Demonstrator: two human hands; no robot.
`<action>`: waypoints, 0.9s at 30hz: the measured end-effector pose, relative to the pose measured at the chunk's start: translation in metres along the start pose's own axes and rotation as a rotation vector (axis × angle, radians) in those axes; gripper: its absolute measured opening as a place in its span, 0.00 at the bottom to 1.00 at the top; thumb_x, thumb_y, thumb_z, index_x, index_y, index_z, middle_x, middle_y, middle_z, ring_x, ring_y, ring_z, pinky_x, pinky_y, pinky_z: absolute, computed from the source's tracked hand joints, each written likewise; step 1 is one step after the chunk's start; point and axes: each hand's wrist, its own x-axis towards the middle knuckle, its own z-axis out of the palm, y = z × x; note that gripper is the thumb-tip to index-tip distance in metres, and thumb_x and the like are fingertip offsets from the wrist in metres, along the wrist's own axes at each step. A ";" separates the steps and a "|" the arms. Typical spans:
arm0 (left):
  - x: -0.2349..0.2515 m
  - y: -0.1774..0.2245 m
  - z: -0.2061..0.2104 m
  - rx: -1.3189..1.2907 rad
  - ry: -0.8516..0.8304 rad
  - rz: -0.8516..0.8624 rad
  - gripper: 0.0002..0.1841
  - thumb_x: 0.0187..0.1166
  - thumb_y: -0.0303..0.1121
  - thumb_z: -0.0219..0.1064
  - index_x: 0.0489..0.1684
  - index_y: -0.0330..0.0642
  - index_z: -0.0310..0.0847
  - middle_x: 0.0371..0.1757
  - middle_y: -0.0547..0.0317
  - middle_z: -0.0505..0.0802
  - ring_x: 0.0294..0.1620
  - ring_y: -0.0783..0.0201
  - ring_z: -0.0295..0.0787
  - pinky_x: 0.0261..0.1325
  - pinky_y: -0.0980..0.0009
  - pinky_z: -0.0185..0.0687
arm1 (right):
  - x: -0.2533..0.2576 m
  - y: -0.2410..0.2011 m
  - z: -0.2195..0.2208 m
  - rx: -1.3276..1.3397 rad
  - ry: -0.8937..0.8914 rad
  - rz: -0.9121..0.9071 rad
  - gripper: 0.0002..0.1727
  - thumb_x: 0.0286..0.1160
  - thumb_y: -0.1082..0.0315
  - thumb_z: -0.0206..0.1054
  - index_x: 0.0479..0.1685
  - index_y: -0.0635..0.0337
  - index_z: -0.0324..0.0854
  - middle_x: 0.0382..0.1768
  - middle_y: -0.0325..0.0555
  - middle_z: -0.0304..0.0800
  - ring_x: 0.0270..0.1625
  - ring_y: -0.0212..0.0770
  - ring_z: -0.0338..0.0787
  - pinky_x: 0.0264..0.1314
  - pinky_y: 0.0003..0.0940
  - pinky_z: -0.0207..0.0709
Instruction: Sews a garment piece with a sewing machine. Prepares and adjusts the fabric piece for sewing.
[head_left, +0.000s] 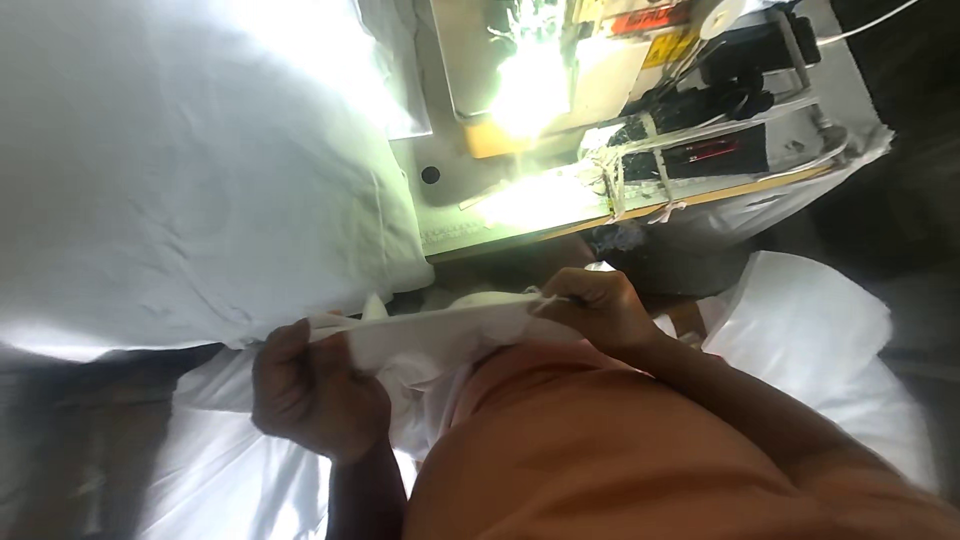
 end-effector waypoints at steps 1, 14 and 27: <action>0.000 0.001 0.000 0.010 -0.009 0.011 0.11 0.83 0.29 0.66 0.50 0.61 0.89 0.48 0.89 0.93 0.50 0.87 0.89 0.55 0.84 0.84 | 0.000 0.000 0.000 0.026 -0.001 0.020 0.02 0.70 0.75 0.74 0.34 0.64 0.86 0.23 0.30 0.84 0.23 0.13 0.74 0.27 0.09 0.68; 0.005 0.010 0.002 0.018 0.017 -0.134 0.14 0.83 0.23 0.61 0.46 0.60 0.88 0.42 0.89 0.93 0.42 0.87 0.89 0.45 0.86 0.85 | 0.008 -0.006 0.003 0.313 -0.088 0.250 0.04 0.76 0.75 0.68 0.42 0.61 0.89 0.24 0.31 0.86 0.23 0.19 0.78 0.25 0.14 0.73; 0.173 -0.044 0.182 0.412 -0.553 0.438 0.12 0.84 0.30 0.63 0.45 0.29 0.91 0.45 0.38 0.94 0.51 0.48 0.91 0.60 0.56 0.81 | 0.054 0.038 -0.011 0.266 0.348 0.076 0.05 0.75 0.76 0.68 0.42 0.62 0.89 0.36 0.29 0.92 0.37 0.17 0.87 0.45 0.18 0.83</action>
